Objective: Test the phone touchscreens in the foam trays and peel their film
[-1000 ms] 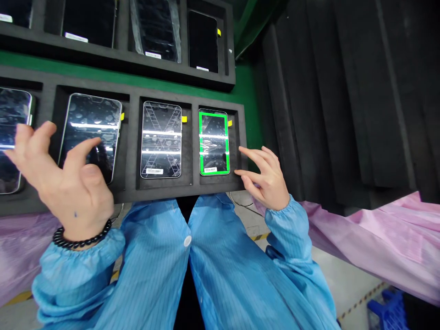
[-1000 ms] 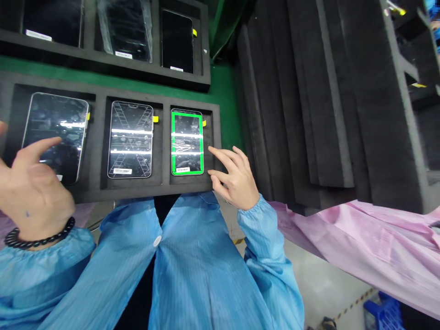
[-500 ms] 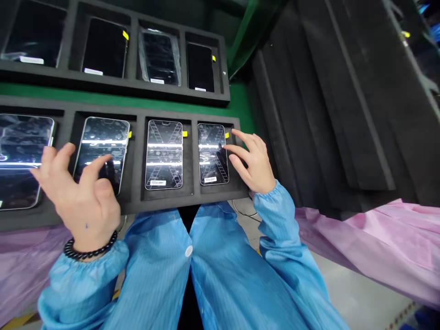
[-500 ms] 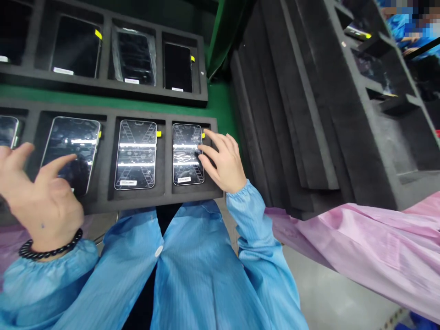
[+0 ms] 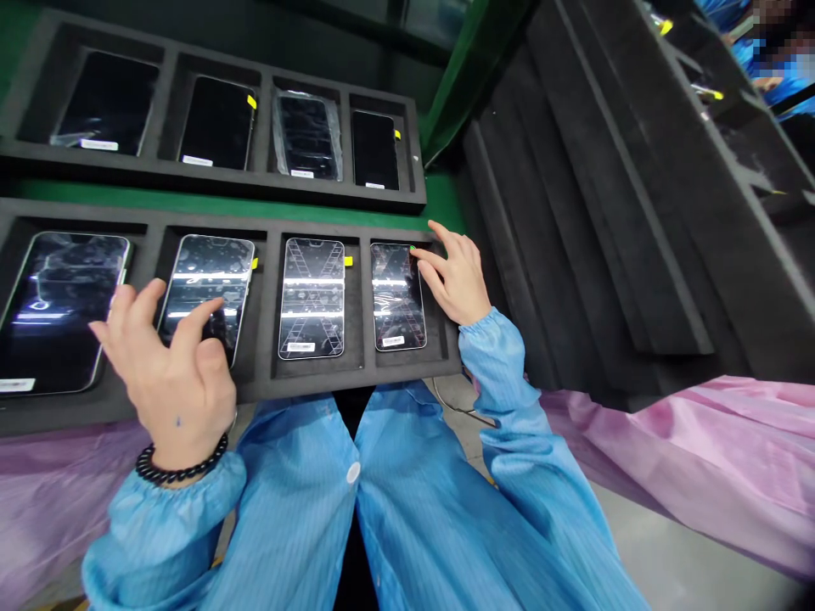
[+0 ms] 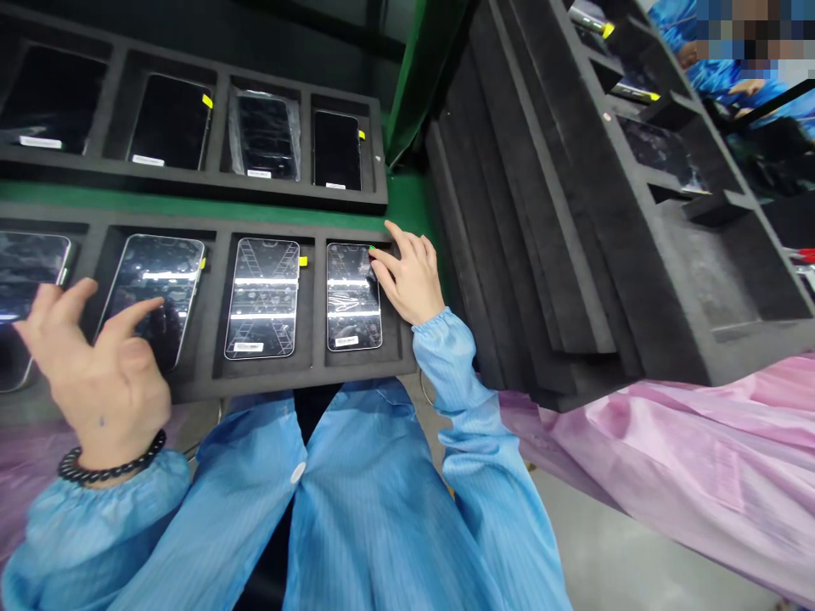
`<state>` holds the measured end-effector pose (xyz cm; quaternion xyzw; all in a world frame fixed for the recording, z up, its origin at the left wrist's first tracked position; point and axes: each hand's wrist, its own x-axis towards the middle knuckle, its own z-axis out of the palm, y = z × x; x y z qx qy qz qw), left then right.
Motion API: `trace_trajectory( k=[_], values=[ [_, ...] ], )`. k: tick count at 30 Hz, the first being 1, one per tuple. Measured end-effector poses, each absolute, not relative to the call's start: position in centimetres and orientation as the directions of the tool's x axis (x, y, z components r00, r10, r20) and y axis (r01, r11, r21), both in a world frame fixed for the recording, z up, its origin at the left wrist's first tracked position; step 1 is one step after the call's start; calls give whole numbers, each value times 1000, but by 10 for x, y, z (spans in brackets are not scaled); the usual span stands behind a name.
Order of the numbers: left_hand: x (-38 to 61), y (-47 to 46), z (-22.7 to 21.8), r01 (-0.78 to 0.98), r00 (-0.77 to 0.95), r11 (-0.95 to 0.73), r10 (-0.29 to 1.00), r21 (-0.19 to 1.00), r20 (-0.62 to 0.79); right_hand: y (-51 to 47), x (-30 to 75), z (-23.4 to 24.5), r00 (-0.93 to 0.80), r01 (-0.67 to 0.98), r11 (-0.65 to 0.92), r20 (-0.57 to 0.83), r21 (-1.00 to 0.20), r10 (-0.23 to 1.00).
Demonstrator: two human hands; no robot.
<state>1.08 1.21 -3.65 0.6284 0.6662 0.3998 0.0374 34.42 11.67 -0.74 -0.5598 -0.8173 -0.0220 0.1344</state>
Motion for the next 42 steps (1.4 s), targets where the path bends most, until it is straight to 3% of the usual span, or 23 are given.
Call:
trace_trajectory(
  k=[16, 34, 38, 42],
  values=[
    [8, 9, -31, 849, -127, -137, 885, 511, 447, 75, 327, 11, -472, 863, 488, 133, -133, 871],
    [10, 9, -30, 850, -129, -137, 882, 508, 454, 26, 310, 16, -573, 778, 593, 152, -208, 805],
    [10, 9, -31, 848, -136, -134, 879, 512, 456, 16, 308, 15, -612, 737, 626, 144, -253, 778],
    [9, 10, -33, 841, -150, -138, 869, 522, 471, 24, 315, 16, -627, 670, 633, 162, -387, 762]
  ],
)
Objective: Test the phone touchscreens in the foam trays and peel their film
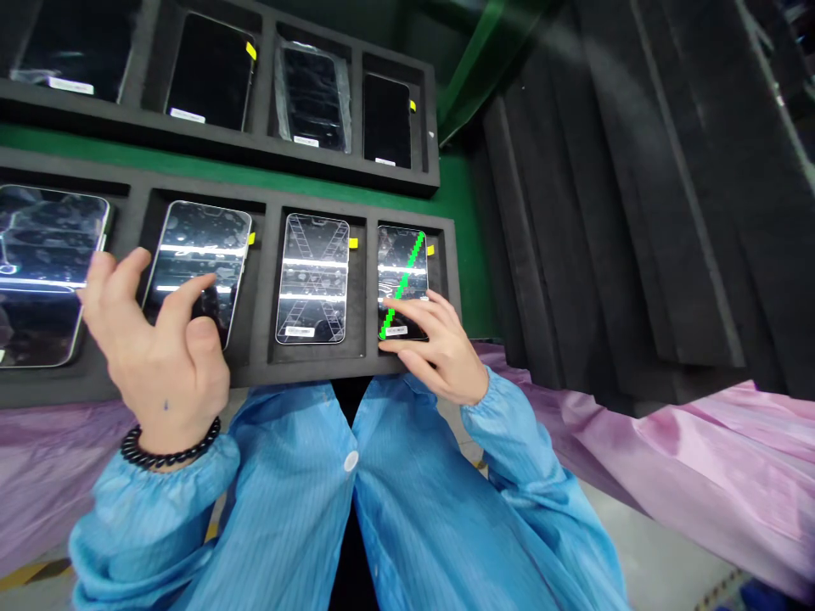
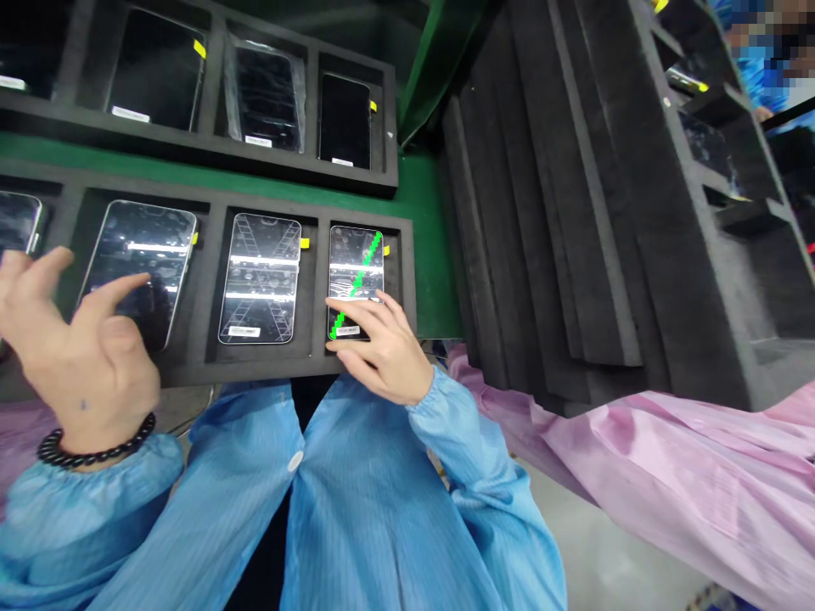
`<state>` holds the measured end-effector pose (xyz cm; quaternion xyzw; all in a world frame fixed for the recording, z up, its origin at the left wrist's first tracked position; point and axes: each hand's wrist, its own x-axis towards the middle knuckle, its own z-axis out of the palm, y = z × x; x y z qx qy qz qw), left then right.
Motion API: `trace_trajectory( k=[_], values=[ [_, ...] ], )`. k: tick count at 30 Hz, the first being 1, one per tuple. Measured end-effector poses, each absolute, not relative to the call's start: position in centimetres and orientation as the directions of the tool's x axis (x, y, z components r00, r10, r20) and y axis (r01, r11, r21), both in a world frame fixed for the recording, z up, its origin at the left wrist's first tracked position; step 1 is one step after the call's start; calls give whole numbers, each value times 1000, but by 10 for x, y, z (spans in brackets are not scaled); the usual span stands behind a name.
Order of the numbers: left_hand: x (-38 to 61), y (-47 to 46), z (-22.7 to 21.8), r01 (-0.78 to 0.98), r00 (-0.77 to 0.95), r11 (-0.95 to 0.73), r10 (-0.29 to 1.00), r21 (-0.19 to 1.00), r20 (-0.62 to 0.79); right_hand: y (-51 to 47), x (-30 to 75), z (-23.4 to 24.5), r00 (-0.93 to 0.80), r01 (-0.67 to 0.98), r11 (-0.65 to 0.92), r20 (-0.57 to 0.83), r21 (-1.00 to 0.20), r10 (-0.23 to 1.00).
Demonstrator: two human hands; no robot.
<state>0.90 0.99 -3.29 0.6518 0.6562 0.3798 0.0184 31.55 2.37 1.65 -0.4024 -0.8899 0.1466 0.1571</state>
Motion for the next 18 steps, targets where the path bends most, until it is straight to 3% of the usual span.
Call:
trace_trajectory(
  k=[4, 7, 11, 18],
  values=[
    [7, 11, -36, 829, -157, -152, 860, 538, 486, 59, 322, 19, -483, 731, 531, 224, -429, 846],
    [7, 12, -38, 823, -156, -165, 855, 544, 495, 92, 317, 18, -406, 826, 468, 243, -315, 881],
    [6, 13, -41, 821, -148, -177, 853, 543, 501, 121, 304, 11, -404, 891, 424, 146, -160, 903],
    [7, 11, -35, 830, -132, -162, 873, 534, 469, 129, 293, 5, -433, 895, 438, 75, -83, 898]
  ],
)
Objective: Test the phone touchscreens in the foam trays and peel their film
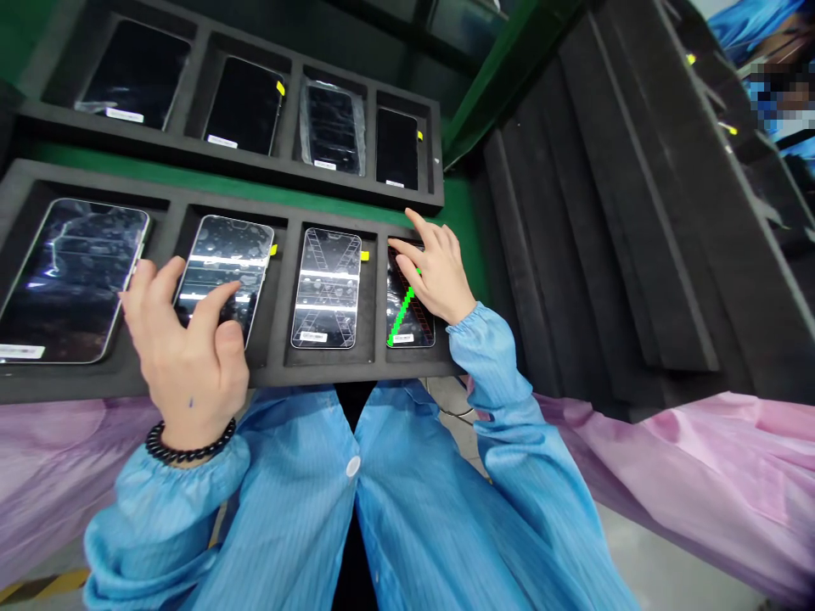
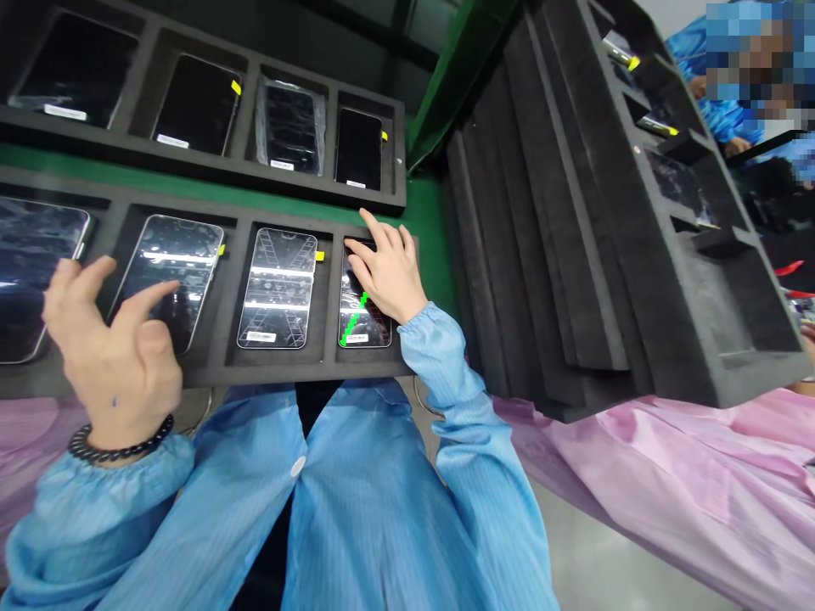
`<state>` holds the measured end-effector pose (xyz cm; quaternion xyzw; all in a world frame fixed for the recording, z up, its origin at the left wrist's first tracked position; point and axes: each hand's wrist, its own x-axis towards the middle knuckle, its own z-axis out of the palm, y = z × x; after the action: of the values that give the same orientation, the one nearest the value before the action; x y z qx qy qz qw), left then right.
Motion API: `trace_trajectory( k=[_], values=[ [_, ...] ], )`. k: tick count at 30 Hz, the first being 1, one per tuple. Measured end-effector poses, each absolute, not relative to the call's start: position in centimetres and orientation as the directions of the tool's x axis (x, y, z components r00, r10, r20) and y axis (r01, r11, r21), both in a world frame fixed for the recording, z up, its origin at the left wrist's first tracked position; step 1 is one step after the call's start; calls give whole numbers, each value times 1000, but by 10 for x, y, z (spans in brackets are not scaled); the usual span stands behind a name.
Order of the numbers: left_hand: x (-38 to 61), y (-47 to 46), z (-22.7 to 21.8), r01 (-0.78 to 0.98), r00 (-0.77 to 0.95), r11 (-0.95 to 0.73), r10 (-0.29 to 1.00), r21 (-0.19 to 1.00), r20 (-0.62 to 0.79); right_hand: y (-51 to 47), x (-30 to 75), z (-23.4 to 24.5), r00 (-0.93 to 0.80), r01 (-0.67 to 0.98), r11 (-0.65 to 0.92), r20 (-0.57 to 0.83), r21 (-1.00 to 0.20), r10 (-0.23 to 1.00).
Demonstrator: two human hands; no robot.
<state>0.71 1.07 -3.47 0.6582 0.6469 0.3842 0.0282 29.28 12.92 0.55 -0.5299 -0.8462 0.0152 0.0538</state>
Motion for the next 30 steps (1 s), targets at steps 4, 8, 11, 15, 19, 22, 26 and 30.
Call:
trace_trajectory(
  k=[4, 8, 11, 15, 19, 22, 26, 30],
  values=[
    [9, 9, -30, 843, -123, -141, 889, 519, 442, 123, 295, 8, -436, 897, 439, 61, -56, 898],
    [10, 9, -30, 843, -124, -140, 889, 519, 441, 111, 300, 11, -438, 896, 441, 57, -59, 897],
    [8, 9, -31, 848, -125, -142, 883, 511, 452, 99, 304, 12, -440, 895, 443, 58, -54, 896],
    [7, 9, -32, 854, -119, -143, 882, 500, 456, 84, 310, 12, -448, 890, 452, 68, -60, 892],
    [8, 9, -32, 855, -117, -147, 879, 497, 462, 69, 317, 13, -451, 887, 455, 70, -74, 890],
    [9, 9, -31, 850, -126, -142, 880, 507, 459, 57, 321, 14, -444, 890, 449, 79, -77, 893],
    [9, 8, -30, 850, -131, -132, 884, 509, 448, 41, 325, 15, -448, 888, 455, 98, -65, 889],
    [9, 8, -29, 847, -137, -130, 884, 516, 447, 27, 330, 16, -446, 890, 452, 97, -60, 890]
  ],
)
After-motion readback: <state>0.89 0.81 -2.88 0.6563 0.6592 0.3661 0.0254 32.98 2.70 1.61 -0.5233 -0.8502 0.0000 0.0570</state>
